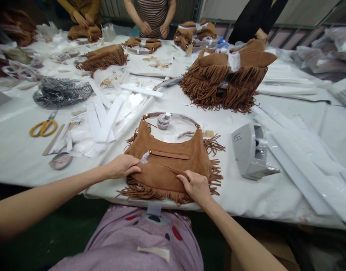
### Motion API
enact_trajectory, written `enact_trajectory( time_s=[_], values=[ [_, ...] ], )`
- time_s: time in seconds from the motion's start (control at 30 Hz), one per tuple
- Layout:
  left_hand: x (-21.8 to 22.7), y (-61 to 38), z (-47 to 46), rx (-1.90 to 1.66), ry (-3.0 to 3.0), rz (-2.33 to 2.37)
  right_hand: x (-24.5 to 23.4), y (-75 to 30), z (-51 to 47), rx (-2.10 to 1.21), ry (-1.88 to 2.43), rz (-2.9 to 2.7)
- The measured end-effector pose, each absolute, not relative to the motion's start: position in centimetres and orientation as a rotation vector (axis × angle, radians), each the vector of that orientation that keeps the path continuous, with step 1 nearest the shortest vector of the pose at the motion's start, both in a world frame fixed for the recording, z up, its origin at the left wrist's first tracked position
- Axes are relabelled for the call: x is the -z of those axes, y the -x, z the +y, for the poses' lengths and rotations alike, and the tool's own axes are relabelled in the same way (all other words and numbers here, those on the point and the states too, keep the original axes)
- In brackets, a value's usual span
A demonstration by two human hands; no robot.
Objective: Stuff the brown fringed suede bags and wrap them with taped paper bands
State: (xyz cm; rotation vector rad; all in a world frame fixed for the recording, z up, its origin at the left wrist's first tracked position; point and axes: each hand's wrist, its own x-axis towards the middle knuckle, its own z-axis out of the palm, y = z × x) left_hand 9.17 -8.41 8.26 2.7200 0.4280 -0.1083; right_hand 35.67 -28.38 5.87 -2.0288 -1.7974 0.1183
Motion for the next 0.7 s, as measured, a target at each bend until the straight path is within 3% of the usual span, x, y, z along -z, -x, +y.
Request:
enact_trajectory(
  time_s=[0.33,0.7],
  values=[
    [-7.9,-11.7,-7.7,0.422,-2.801,0.539,-5.4,-34.8,-27.7,-0.031,2.224,-1.755],
    [-8.0,-10.5,-6.3,0.31,-2.854,0.677,-5.9,-34.8,-25.2,-0.03,2.301,-1.851]
  ],
)
